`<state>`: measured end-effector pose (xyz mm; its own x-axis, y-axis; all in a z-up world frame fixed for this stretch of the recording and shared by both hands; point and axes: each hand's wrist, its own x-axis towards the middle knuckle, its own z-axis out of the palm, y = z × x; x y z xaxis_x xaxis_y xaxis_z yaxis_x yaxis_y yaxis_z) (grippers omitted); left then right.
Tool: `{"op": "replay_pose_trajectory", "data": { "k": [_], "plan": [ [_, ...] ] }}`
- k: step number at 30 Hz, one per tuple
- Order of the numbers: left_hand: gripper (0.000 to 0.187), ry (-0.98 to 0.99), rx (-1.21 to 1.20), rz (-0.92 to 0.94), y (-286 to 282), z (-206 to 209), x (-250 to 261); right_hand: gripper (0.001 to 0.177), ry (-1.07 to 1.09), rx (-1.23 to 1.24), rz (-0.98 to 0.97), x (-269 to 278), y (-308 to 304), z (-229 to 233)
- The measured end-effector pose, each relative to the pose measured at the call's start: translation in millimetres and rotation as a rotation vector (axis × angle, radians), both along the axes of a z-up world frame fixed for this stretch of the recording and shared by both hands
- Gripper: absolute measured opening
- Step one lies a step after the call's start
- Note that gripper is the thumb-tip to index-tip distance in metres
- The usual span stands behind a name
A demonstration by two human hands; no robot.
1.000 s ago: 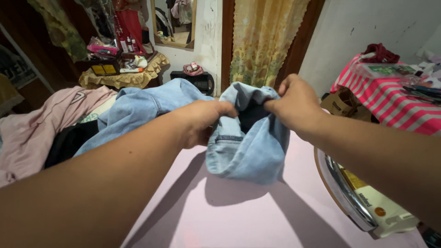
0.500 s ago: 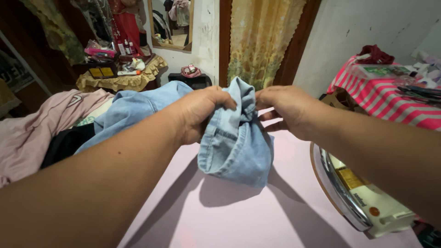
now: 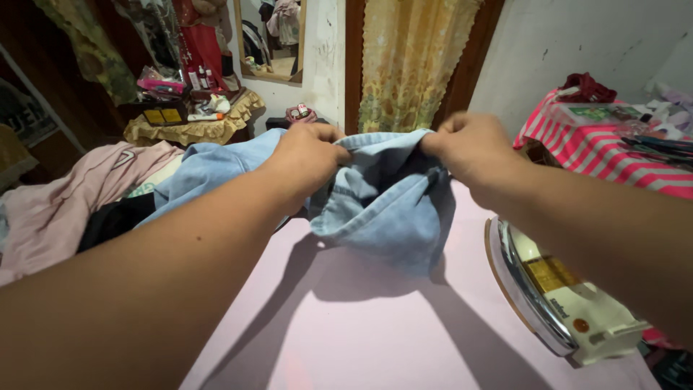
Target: The person irons a pair of light blue jeans on a pink ironing board. They smooth the fabric, fold the legs, and use a white electric iron to press the denim, moving the iron back and forth across the legs and waist area.
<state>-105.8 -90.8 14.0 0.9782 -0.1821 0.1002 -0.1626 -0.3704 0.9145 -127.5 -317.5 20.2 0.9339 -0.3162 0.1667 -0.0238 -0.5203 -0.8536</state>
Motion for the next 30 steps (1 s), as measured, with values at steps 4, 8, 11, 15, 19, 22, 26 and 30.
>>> {"op": "replay_pose_trajectory", "data": {
  "k": [4, 8, 11, 15, 19, 22, 26, 30],
  "plan": [
    [0.019, -0.417, 0.248, 0.283, 4.0, 2.1, 9.8, 0.018, -0.199, -0.644, -0.077, -13.3, -6.7, 9.8],
    [0.023, -0.275, 0.260, 0.358, 13.5, 18.4, -0.6, 0.018, -0.086, -0.719, -0.130, -16.9, -11.4, 26.4],
    [0.024, -0.176, 0.228, 0.307, 14.8, 25.4, -16.0, 0.021, -0.149, -0.693, -0.203, -19.1, -14.2, 34.1],
    [0.035, -0.129, 0.158, 0.214, 17.3, 25.0, -22.7, 0.024, -0.032, -0.435, -0.120, -16.8, -13.7, 48.7],
    [0.034, -0.004, -0.158, 0.102, 19.5, 22.4, -11.4, 0.022, 0.057, -0.059, -0.065, -12.4, -8.4, 64.9],
    [0.026, 0.081, -0.243, 0.090, 22.3, 22.6, -2.5, 0.021, 0.066, 0.101, -0.085, -9.2, -3.6, 68.0],
    [0.015, 0.215, -0.071, -0.033, 28.6, 17.1, 3.0, 0.024, 0.015, -0.219, -0.082, -11.0, -6.1, 55.2],
    [0.013, 0.442, 0.201, -0.315, 36.4, -1.9, -7.4, 0.030, 0.554, -0.730, 0.172, -22.9, -18.2, 34.3]
  ]
}}
